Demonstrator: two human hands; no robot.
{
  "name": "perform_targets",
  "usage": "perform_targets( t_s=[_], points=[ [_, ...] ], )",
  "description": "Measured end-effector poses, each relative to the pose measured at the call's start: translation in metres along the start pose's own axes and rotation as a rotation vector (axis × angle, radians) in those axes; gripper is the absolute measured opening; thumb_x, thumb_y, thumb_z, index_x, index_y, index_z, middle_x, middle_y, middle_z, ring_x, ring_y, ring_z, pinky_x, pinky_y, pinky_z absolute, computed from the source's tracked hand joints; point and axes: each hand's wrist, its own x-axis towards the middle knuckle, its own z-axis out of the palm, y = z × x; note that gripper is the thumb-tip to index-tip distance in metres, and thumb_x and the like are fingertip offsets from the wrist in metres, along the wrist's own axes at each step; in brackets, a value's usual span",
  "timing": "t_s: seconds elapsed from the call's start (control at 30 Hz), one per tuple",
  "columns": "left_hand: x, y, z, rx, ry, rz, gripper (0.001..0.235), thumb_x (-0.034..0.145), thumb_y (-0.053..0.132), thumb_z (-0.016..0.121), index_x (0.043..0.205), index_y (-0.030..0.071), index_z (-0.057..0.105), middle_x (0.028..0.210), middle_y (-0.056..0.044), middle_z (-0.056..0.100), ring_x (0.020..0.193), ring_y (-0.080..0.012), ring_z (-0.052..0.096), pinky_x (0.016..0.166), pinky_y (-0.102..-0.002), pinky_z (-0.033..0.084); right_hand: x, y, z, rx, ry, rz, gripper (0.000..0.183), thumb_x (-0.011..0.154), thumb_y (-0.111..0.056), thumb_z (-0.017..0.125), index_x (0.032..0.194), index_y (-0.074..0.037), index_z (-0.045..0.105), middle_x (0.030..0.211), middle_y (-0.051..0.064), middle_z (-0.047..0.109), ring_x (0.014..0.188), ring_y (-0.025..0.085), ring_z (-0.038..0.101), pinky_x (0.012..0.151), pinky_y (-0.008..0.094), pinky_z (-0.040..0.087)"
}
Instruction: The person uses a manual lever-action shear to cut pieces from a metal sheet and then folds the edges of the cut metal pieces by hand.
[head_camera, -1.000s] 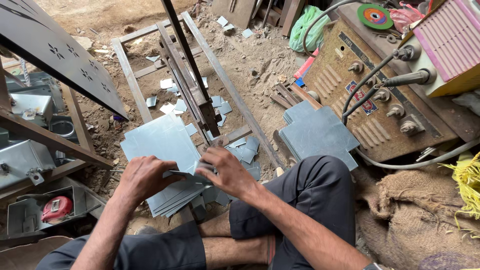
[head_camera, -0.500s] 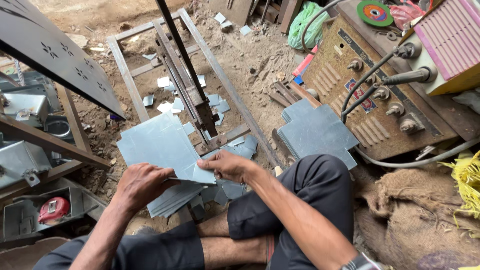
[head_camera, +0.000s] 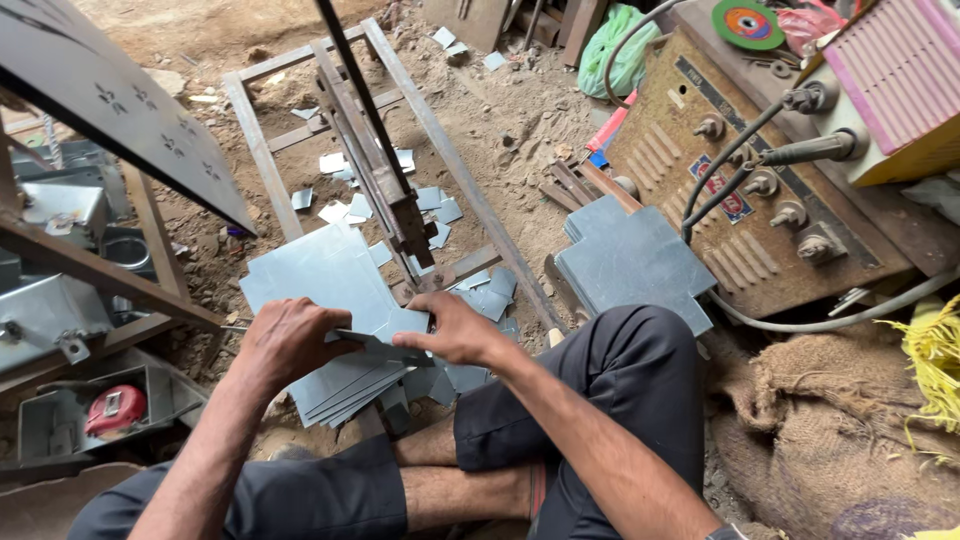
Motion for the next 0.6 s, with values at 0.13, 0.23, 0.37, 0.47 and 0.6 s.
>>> perform_targets(
  t_s=[0.13, 0.23, 0.37, 0.47, 0.6],
  points=[
    [0.006, -0.004, -0.006, -0.059, 0.031, 0.036, 0.025, 0.083, 0.047, 0.075, 0.094, 0.025, 0.078, 0.071, 0.001, 0.077, 0.059, -0.0154, 0.071, 0.054, -0.033, 0.055, -0.009, 0.0, 0.018, -0.458, 0.312, -0.43, 0.042, 0.088, -0.036, 0.078, 0.107, 0.001, 0.069, 0.092, 0.013, 0.07, 0.087, 0.023, 0.067, 0.082, 0.037, 0.054],
    [0.001, -0.003, -0.007, -0.038, 0.07, 0.072, 0.025, 0.084, 0.047, 0.074, 0.092, 0.023, 0.078, 0.071, 0.0, 0.077, 0.06, -0.0168, 0.071, 0.055, -0.033, 0.055, -0.013, 0.003, 0.028, -0.646, 0.476, -0.633, 0.04, 0.09, -0.032, 0.074, 0.11, 0.002, 0.068, 0.094, 0.012, 0.068, 0.089, 0.022, 0.063, 0.084, 0.036, 0.054],
    [-0.005, 0.001, -0.008, -0.002, 0.01, 0.062, 0.024, 0.084, 0.049, 0.072, 0.094, 0.028, 0.078, 0.07, 0.0, 0.077, 0.058, -0.0169, 0.07, 0.054, -0.034, 0.054, -0.016, -0.008, 0.021, -0.512, 0.359, -0.528, 0.027, 0.097, -0.03, 0.072, 0.088, -0.005, 0.072, 0.079, 0.007, 0.067, 0.075, 0.021, 0.059, 0.073, 0.035, 0.051],
    [-0.009, 0.001, 0.0, 0.009, 0.031, 0.084, 0.022, 0.086, 0.046, 0.069, 0.1, 0.031, 0.078, 0.072, 0.003, 0.077, 0.055, -0.0161, 0.068, 0.051, -0.032, 0.055, -0.018, -0.024, 0.02, -0.155, 0.347, -0.381, 0.033, 0.1, -0.029, 0.067, 0.082, -0.003, 0.074, 0.067, 0.005, 0.064, 0.06, 0.014, 0.057, 0.058, 0.036, 0.044],
    [-0.017, -0.002, 0.018, 0.05, 0.09, 0.095, 0.022, 0.087, 0.047, 0.068, 0.093, 0.027, 0.076, 0.069, 0.004, 0.075, 0.054, -0.0145, 0.067, 0.049, -0.032, 0.054, -0.011, -0.021, 0.012, -0.038, 0.238, -0.264, 0.034, 0.098, -0.029, 0.065, 0.081, -0.002, 0.074, 0.055, 0.003, 0.06, 0.05, 0.011, 0.049, 0.048, 0.036, 0.04]
  ],
)
